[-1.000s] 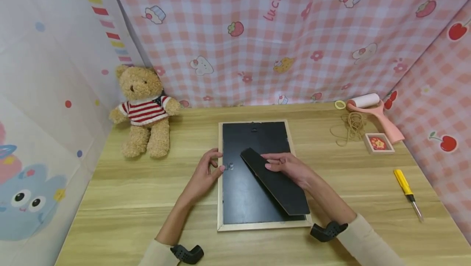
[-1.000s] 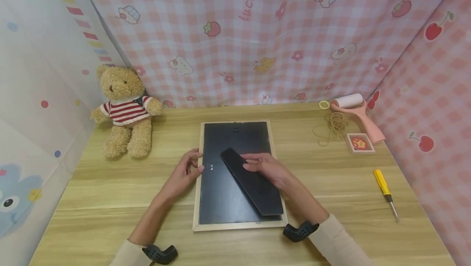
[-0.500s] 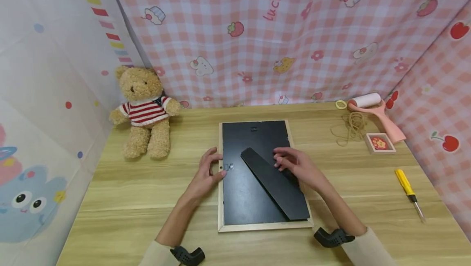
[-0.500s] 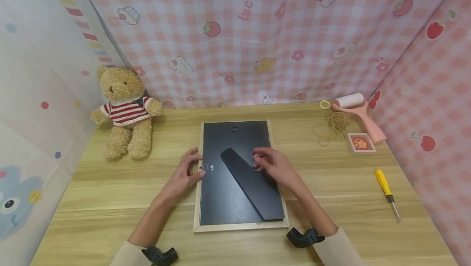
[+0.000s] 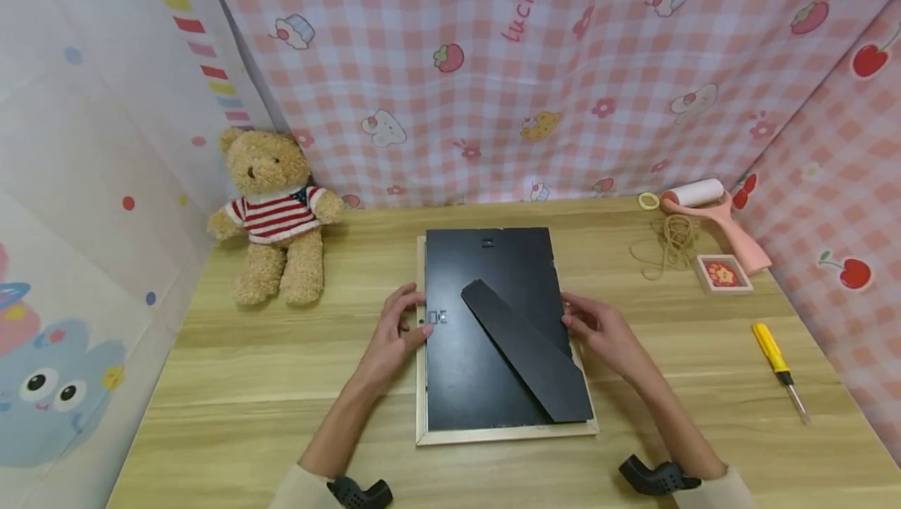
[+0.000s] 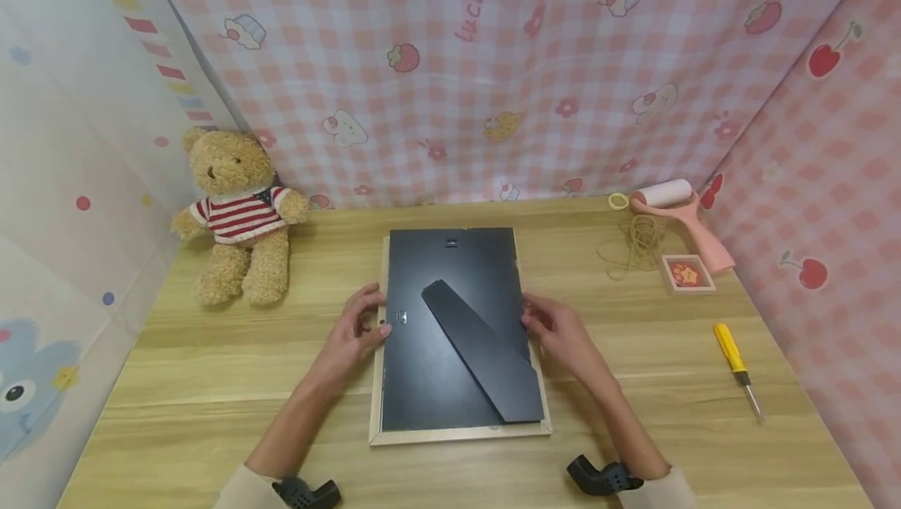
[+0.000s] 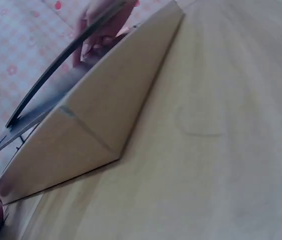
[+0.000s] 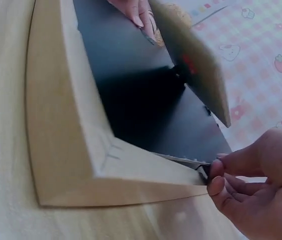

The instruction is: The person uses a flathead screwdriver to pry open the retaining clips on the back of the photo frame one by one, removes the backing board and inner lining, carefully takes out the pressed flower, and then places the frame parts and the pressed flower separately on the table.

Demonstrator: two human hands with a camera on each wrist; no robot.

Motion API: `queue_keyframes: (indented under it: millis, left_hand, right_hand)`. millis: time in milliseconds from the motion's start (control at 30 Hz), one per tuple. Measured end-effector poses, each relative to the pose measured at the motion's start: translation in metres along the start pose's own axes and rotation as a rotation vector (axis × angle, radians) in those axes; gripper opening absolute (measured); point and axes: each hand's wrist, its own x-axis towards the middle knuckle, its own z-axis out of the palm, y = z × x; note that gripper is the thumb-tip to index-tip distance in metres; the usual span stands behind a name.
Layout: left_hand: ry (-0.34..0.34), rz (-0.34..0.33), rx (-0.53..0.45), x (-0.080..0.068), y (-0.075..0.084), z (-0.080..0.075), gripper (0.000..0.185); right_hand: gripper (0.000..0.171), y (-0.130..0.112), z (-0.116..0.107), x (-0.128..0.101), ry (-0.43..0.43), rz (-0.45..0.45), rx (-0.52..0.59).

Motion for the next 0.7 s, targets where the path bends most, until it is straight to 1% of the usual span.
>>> queue_keyframes:
  millis: [67, 167, 267, 300, 367, 433, 500, 533, 600, 700]
  left_hand:
    - [0.020, 0.019, 0.036, -0.003, 0.006, 0.004, 0.042]
    - [0.048, 0.014, 0.073, -0.008, 0.015, 0.011, 0.044]
    - [0.042, -0.017, 0.038, -0.009, 0.029, 0.017, 0.050]
    - [0.035, -0.041, -0.003, -0.009, 0.033, 0.019, 0.052]
    - [0.003, -0.100, -0.131, -0.009, 0.043, 0.024, 0.059]
    - [-0.023, -0.164, -0.271, -0.010, 0.052, 0.029, 0.065]
    - [-0.036, -0.210, -0.376, -0.012, 0.061, 0.033, 0.068]
    - [-0.038, -0.227, -0.407, -0.014, 0.065, 0.035, 0.070]
    - [-0.031, -0.229, -0.424, -0.016, 0.074, 0.039, 0.071]
    - [-0.022, -0.210, -0.404, -0.016, 0.087, 0.045, 0.072]
  right_hand:
    - [0.042, 0.001, 0.001, -0.001, 0.009, 0.012, 0.025]
    - [0.042, 0.002, 0.003, -0.003, 0.028, 0.035, 0.061]
    - [0.043, 0.003, 0.004, -0.003, 0.052, 0.046, 0.103]
    - [0.043, 0.003, 0.004, -0.003, 0.062, 0.050, 0.118]
    - [0.043, 0.002, 0.003, -0.003, 0.084, 0.054, 0.134]
    - [0.043, 0.001, 0.002, -0.003, 0.102, 0.053, 0.132]
    - [0.042, -0.003, 0.000, -0.004, 0.109, 0.055, 0.118]
    - [0.042, -0.005, -0.002, -0.006, 0.110, 0.055, 0.104]
    - [0.042, -0.010, -0.007, -0.009, 0.104, 0.050, 0.073]
    - [0.043, -0.019, -0.018, -0.014, 0.087, 0.036, 0.016]
